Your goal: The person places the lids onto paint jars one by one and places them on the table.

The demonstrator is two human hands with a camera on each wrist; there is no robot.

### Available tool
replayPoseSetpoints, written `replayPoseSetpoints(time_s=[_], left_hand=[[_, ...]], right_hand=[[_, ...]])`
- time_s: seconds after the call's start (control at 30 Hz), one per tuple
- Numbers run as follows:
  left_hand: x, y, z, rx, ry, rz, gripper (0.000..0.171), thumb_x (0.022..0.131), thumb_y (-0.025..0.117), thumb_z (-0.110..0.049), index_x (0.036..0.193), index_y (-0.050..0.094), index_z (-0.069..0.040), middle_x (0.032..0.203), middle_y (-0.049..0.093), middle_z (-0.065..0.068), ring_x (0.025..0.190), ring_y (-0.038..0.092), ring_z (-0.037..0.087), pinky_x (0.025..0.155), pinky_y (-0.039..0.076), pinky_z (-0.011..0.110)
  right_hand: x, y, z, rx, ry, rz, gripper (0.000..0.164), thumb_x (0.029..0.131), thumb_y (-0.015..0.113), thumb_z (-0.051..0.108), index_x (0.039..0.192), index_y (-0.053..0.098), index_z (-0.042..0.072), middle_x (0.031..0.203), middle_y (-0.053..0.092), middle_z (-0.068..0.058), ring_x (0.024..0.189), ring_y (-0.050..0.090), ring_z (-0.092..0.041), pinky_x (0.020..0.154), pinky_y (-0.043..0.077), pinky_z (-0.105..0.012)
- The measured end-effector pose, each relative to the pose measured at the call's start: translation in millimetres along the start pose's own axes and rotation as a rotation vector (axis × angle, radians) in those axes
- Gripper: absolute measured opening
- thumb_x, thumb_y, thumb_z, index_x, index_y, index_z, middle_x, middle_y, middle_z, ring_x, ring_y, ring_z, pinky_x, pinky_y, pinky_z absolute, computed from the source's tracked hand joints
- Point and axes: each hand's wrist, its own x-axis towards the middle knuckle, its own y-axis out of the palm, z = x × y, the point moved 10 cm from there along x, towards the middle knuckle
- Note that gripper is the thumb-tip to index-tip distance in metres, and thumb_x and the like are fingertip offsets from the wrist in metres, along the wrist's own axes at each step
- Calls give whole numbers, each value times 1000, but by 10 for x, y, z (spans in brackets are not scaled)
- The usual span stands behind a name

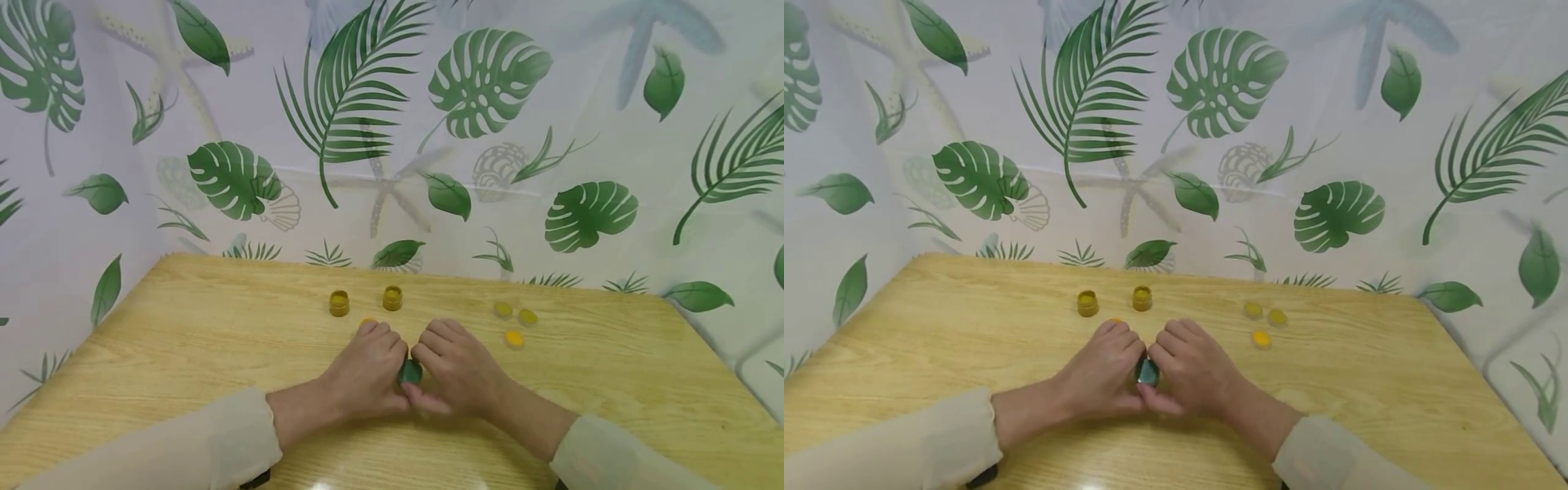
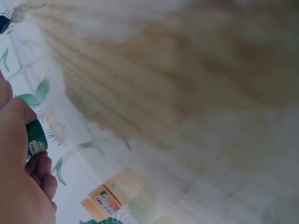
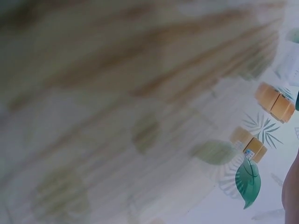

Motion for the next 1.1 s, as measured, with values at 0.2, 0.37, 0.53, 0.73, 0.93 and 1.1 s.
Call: replayPoseSetpoints(time_s=[0.2,0.37,0.53,0.73,0.93,1.1], left_hand=[[-6,56,-15,-15,12,56,41,72,73,-54,73,54,-18,70,49,-8,69,41,11,74,37,28],[-9,63,35,-24,-31,63,40,71,74,-53,74,55,-17,70,50,-7,69,42,12,77,37,30],[-5,50,31,-17,-25,51,39,73,72,-52,76,57,-16,71,51,-6,71,43,13,78,37,30],[-4,31,22,-6,-21,39,38,72,72,-50,73,55,-17,69,49,-7,70,43,13,76,36,29],[-6,60,17,-20,-13,79,38,74,72,-52,75,57,-17,71,51,-8,70,41,11,76,36,29],[7,91,-24,-12,15,103,40,74,72,-54,76,58,-17,72,52,-8,69,40,11,75,36,28]], right_hand=[[-6,-3,22,-22,-14,-18,45,93,50,50,65,51,14,63,43,4,65,44,-17,66,39,-30],[-11,16,-13,7,20,19,46,92,49,52,81,63,10,74,53,2,71,48,-17,69,41,-31],[-16,44,3,20,5,54,37,88,50,45,86,63,10,77,54,2,73,47,-16,68,39,-30],[-16,46,6,15,8,46,35,88,50,43,83,60,11,76,52,3,72,45,-16,67,38,-29],[-15,46,12,6,6,53,36,89,49,45,78,58,13,74,50,3,70,44,-16,65,36,-28],[-21,57,19,18,-14,68,36,88,51,47,74,56,14,72,49,4,68,42,-15,64,35,-27]])
